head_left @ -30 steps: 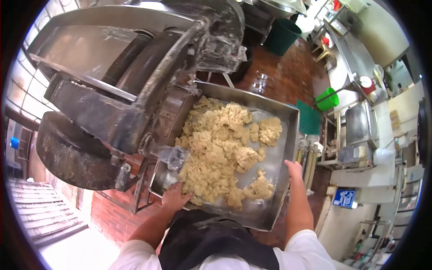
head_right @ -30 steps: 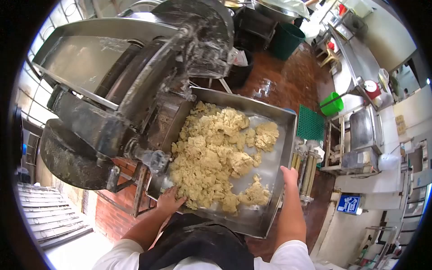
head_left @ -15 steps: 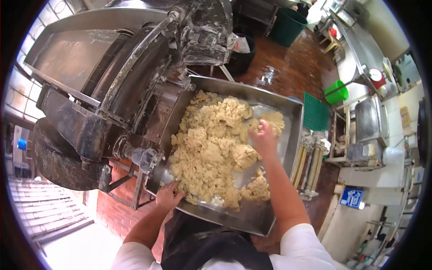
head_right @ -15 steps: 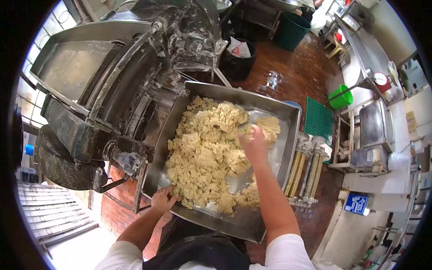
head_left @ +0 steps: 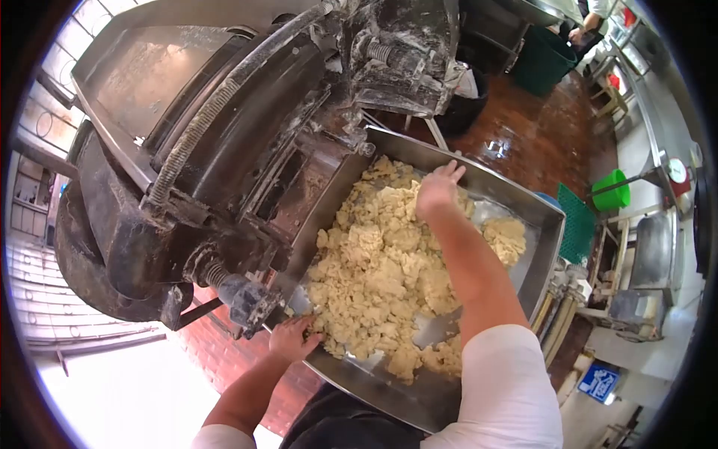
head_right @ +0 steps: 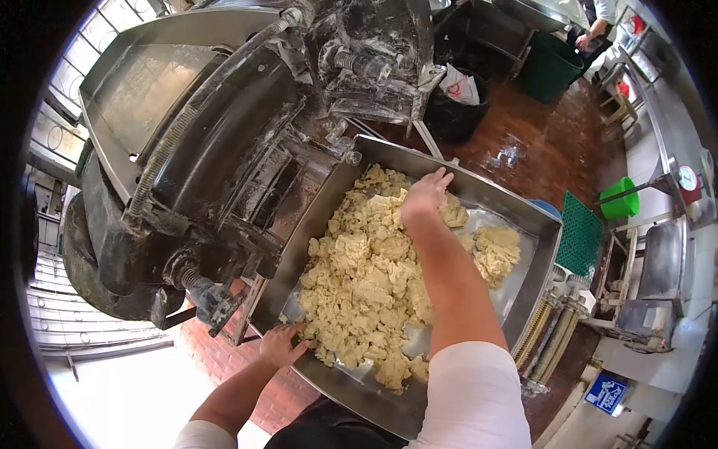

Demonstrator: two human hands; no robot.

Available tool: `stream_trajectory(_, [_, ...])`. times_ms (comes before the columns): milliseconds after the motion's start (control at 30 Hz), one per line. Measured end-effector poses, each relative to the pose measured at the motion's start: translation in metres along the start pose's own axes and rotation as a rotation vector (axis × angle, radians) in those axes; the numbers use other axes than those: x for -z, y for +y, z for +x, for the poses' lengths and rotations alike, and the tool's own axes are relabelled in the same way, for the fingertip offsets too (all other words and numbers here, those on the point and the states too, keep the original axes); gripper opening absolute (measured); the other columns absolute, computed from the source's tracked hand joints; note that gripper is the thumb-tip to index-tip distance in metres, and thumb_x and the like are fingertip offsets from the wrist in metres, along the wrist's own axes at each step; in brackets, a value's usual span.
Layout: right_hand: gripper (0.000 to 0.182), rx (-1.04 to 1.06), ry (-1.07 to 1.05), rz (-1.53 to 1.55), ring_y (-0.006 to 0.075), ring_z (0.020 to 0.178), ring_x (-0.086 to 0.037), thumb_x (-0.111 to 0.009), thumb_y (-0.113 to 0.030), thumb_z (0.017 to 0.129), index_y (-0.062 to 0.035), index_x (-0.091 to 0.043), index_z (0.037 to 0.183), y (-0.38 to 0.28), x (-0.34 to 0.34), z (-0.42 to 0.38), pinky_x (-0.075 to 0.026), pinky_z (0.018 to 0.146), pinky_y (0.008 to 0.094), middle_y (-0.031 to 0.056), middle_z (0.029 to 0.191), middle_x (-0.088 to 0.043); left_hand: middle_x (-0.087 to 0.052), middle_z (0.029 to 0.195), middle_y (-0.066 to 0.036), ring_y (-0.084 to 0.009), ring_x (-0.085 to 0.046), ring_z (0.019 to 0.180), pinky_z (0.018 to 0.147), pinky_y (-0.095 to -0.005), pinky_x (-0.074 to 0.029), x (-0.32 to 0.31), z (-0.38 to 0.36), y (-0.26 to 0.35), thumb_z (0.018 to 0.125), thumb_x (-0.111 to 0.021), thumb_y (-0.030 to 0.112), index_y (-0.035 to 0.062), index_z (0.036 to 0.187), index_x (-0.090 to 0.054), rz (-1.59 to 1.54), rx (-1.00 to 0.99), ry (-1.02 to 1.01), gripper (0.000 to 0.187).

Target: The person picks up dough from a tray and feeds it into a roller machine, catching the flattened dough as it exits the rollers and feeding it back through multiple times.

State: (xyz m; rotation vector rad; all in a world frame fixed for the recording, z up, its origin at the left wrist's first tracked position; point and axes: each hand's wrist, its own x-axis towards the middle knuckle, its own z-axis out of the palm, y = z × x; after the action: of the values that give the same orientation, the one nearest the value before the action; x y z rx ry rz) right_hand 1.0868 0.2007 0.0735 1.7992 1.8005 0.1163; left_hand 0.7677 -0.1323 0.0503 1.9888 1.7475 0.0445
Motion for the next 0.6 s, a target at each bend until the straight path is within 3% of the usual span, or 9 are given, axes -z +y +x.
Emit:
stream_trajectory(67, [0.08,0.038,0.019,-0.145,0.0378,0.127,-0.042,-0.077,-0.036,0.069,-0.0061,-0.047,0.136,-0.01,-0.011,0.021,-0.044,0.09,0.0583,0.0161,0.144,-0.04,-0.066,0.104,-0.016,-0.0348,-0.061,0.103,0.089,-0.0444,-0.046,0.001,0.0,0.0,0.081,-0.059,0.048,0.0122,0.115,-0.061,0.001,0.016,-0.019,0.049])
stream_trajectory(167, [0.073,0.058,-0.088,0.031,0.0341,0.12,-0.049,-0.077,-0.035,0.068,-0.0069,-0.054,0.131,-0.005,-0.007,0.026,-0.046,0.089,0.053,0.0117,0.138,-0.046,-0.067,0.103,-0.017,-0.035,-0.061,0.101,0.089,-0.0446,-0.047,-0.004,0.006,0.004,0.081,-0.06,0.048,0.0123,0.115,-0.061,0.004,0.019,-0.034,0.05])
stream_trajectory(233, [0.063,0.107,-0.03,0.132,0.0299,0.109,-0.056,-0.08,-0.029,0.059,-0.0094,-0.062,0.116,0.015,0.02,-0.003,-0.049,0.083,0.0465,0.01,0.12,-0.056,-0.067,0.102,-0.017,-0.0349,-0.061,0.101,0.088,-0.0447,-0.047,-0.007,0.008,0.003,0.081,-0.06,0.049,0.0122,0.116,-0.061,0.013,0.014,-0.033,0.05])
stream_trajectory(267, [0.063,0.111,-0.03,0.128,0.0299,0.109,-0.056,-0.08,-0.029,0.059,-0.0094,-0.062,0.116,0.017,0.021,-0.008,-0.049,0.083,0.0465,0.01,0.12,-0.056,-0.067,0.103,-0.016,-0.0343,-0.062,0.101,0.088,-0.0442,-0.047,-0.008,0.007,0.001,0.08,-0.06,0.051,0.0106,0.114,-0.062,0.009,0.023,-0.043,0.053])
stream_trajectory(367, [0.066,0.085,-0.046,0.302,0.0296,0.109,-0.056,-0.081,-0.028,0.058,-0.0099,-0.059,0.118,0.023,0.013,-0.022,-0.05,0.083,0.0432,0.0103,0.116,-0.056,-0.067,0.103,-0.016,-0.0336,-0.062,0.1,0.087,-0.0438,-0.047,-0.002,0.001,0.002,0.079,-0.06,0.053,0.0093,0.112,-0.063,0.024,0.045,-0.048,0.055])
stream_trajectory(433, [0.079,0.095,0.044,0.383,0.0306,0.111,-0.055,-0.082,-0.036,0.058,-0.0127,-0.051,0.127,0.03,-0.008,-0.031,-0.048,0.087,0.0435,0.0113,0.119,-0.053,-0.067,0.102,-0.016,-0.0334,-0.063,0.099,0.086,-0.0439,-0.048,-0.001,0.001,0.003,0.079,-0.061,0.053,0.0095,0.112,-0.063,0.037,0.039,-0.039,0.054])
stream_trajectory(600, [0.085,0.045,0.15,0.556,0.0344,0.111,-0.054,-0.081,-0.031,0.058,-0.0128,-0.043,0.132,0.06,-0.021,-0.071,-0.048,0.089,0.0439,0.0142,0.118,-0.052,-0.067,0.101,-0.016,-0.0331,-0.063,0.097,0.086,-0.0429,-0.048,-0.01,0.0,-0.004,0.079,-0.061,0.053,0.0092,0.11,-0.064,0.0,0.004,0.01,0.053])
